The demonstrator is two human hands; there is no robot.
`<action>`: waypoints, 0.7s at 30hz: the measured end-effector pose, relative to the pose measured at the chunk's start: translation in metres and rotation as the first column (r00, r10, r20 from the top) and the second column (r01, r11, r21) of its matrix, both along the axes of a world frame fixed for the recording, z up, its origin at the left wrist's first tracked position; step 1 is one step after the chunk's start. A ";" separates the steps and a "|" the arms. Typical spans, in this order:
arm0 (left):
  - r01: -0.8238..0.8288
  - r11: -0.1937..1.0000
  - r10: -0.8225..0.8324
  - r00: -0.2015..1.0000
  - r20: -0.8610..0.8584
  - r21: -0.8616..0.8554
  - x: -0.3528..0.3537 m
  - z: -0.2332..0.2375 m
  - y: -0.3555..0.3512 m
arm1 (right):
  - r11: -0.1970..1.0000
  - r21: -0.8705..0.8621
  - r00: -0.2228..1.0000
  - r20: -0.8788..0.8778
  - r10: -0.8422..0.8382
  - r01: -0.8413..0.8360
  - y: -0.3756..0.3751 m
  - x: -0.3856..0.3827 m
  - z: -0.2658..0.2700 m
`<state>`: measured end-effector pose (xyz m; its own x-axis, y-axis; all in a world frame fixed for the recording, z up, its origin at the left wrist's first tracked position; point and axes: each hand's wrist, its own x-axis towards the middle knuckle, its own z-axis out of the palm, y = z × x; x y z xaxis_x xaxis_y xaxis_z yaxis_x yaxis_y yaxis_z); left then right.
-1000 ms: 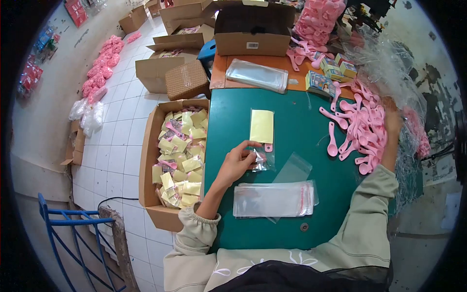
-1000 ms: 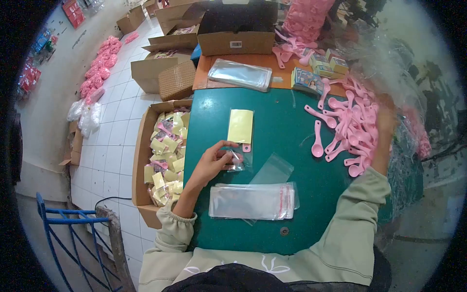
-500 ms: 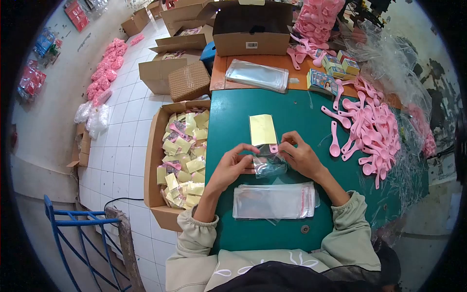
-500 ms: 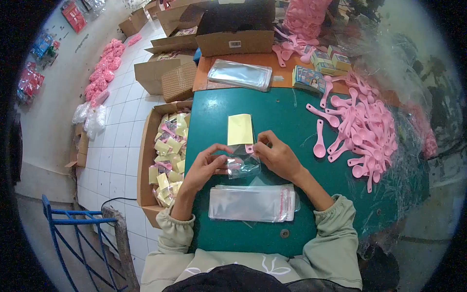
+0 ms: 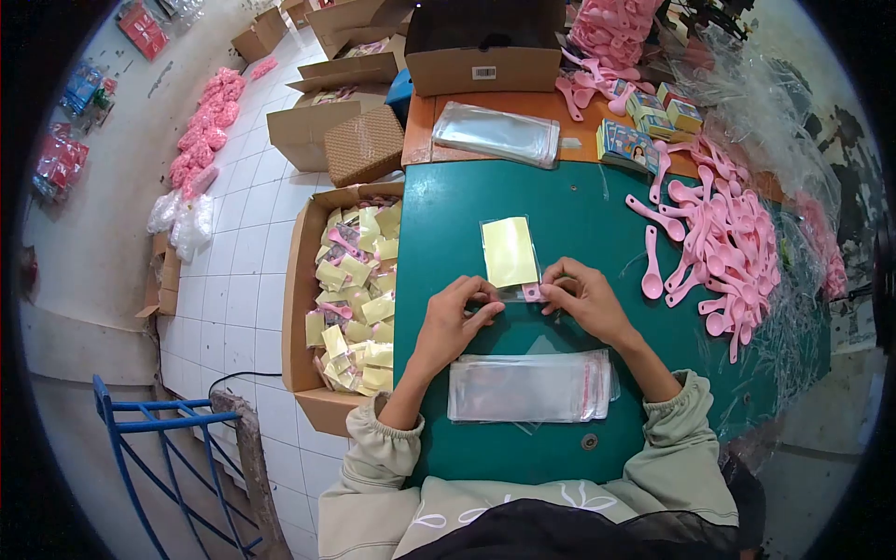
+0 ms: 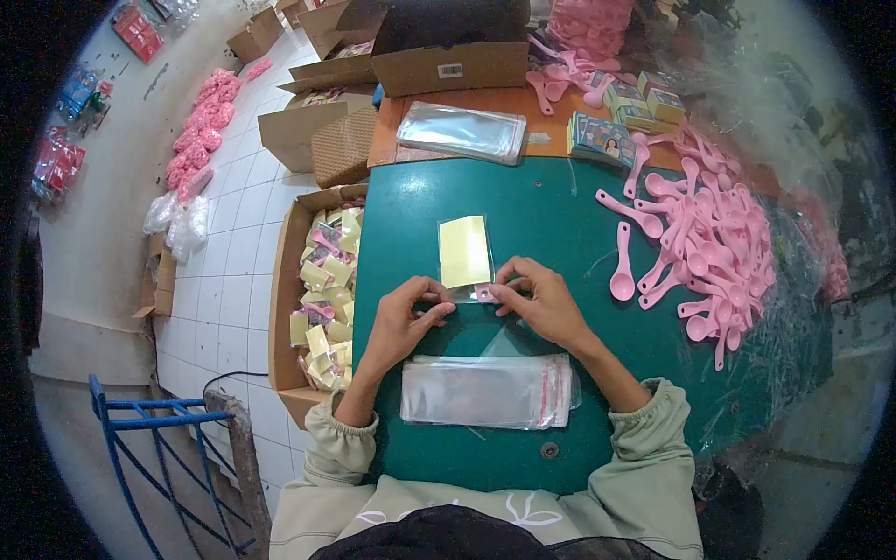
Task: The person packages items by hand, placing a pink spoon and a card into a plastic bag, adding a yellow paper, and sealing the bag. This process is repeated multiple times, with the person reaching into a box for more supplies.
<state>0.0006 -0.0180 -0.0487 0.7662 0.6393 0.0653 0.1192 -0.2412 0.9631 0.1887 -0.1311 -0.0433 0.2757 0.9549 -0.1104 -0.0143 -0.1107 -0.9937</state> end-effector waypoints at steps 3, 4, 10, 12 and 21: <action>-0.013 0.999 0.010 0.997 -0.075 -0.032 0.001 0.005 0.001 | 0.997 -0.045 0.998 -0.011 -0.058 0.057 0.002 -0.003 -0.002; -0.016 0.999 0.013 0.996 -0.083 -0.031 0.001 0.004 0.001 | 0.996 -0.044 0.997 0.016 -0.076 0.076 0.004 -0.005 -0.003; -0.087 0.988 0.070 0.988 -0.139 -0.126 0.003 0.002 0.001 | 0.984 -0.096 0.983 0.127 -0.136 0.149 0.010 -0.012 0.004; -0.104 0.977 0.086 0.991 -0.103 -0.185 0.004 -0.002 0.000 | 0.979 -0.091 0.977 0.129 -0.170 0.182 0.011 -0.013 0.003; -0.091 0.986 0.077 0.992 -0.102 -0.140 0.003 -0.004 0.001 | 0.977 -0.074 0.973 0.128 -0.190 0.200 0.012 -0.015 0.001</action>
<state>0.0040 -0.0174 -0.0529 0.7079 0.6986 -0.1037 0.2271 -0.0861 0.9701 0.1737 -0.1190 -0.0421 0.4718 0.8698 -0.1443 0.0741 -0.2021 -0.9765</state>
